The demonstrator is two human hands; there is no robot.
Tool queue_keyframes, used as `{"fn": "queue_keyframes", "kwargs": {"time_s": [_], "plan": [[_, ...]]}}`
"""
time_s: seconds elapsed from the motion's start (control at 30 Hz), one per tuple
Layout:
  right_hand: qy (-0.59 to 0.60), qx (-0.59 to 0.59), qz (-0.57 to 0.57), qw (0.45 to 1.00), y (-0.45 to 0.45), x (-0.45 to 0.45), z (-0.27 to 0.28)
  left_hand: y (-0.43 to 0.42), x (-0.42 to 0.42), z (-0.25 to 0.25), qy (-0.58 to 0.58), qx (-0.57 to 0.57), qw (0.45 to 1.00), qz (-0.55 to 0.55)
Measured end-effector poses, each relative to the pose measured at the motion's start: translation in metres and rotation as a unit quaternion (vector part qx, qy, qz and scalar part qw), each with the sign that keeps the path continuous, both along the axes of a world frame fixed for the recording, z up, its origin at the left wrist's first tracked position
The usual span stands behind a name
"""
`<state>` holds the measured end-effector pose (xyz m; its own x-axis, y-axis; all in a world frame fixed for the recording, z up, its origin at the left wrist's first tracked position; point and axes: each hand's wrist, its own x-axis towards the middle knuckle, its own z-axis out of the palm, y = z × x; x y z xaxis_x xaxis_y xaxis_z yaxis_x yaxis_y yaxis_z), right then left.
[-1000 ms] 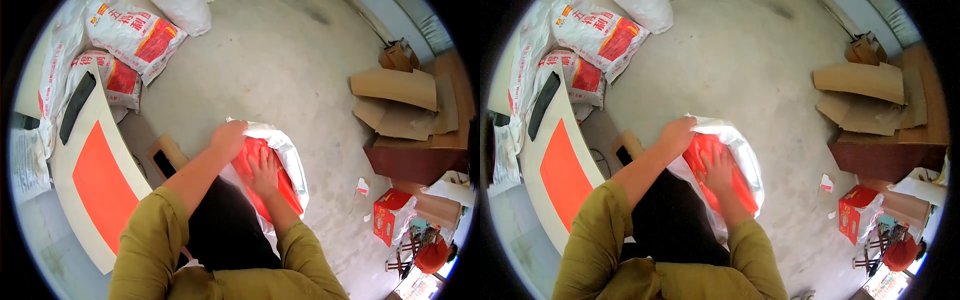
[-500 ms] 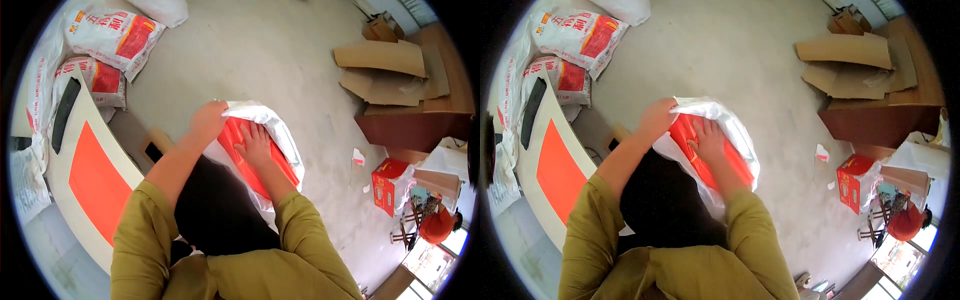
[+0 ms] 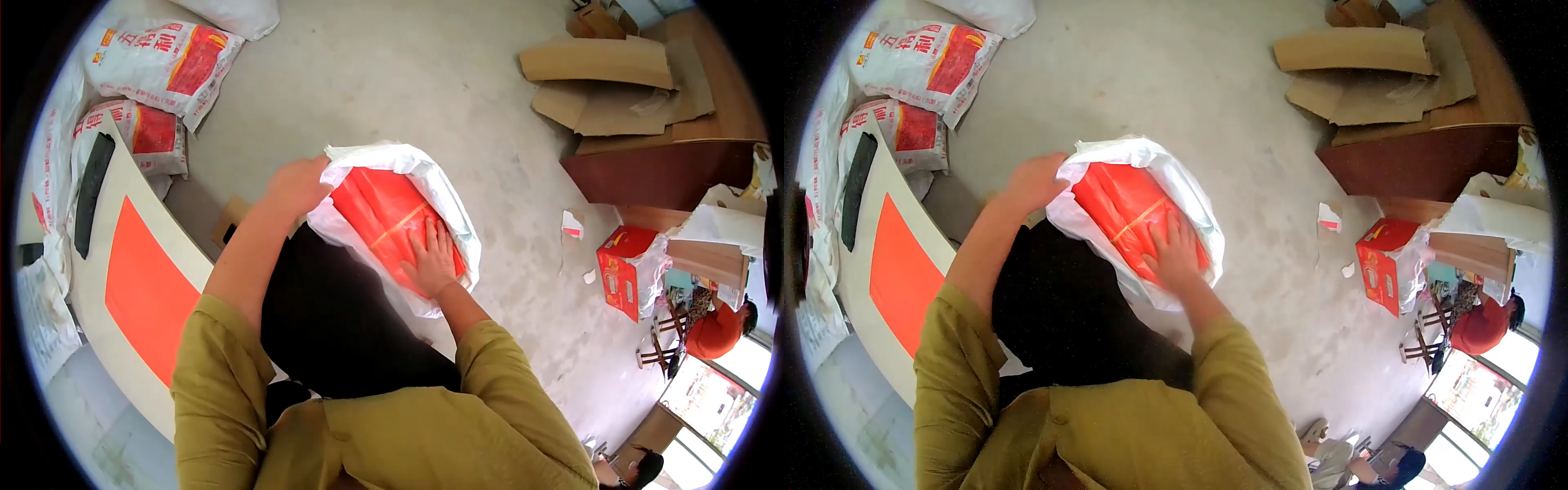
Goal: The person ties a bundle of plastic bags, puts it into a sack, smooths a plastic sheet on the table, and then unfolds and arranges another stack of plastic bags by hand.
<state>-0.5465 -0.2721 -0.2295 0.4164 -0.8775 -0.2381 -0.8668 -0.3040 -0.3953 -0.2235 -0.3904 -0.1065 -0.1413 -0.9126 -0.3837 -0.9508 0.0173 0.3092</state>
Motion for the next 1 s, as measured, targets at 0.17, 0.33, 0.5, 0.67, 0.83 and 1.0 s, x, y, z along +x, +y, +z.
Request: {"fn": "queue_keyframes", "kwargs": {"time_s": [0.17,0.33,0.5,0.67,0.83,1.0], "plan": [[-0.048,0.027,0.015,0.998,-0.012,-0.014,0.015,0.017,0.018,0.042,0.069,0.026,0.992,0.105],[-0.009,-0.041,0.012,0.999,-0.003,-0.001,0.005,0.078,0.034,0.116,0.197,-0.062,0.957,0.205],[-0.028,-0.039,-0.045,0.998,-0.004,-0.002,-0.006,0.195,0.083,0.129,0.118,-0.217,0.933,0.263],[-0.082,0.110,-0.083,0.987,-0.035,-0.027,0.060,0.314,0.126,0.125,0.005,-0.259,0.909,0.325],[-0.027,0.124,-0.037,0.991,0.001,0.000,0.089,0.376,0.137,0.093,-0.144,-0.239,0.889,0.364],[0.113,-0.157,0.071,0.978,0.045,0.023,-0.004,0.387,0.131,0.060,-0.158,-0.231,0.874,0.398]]}}
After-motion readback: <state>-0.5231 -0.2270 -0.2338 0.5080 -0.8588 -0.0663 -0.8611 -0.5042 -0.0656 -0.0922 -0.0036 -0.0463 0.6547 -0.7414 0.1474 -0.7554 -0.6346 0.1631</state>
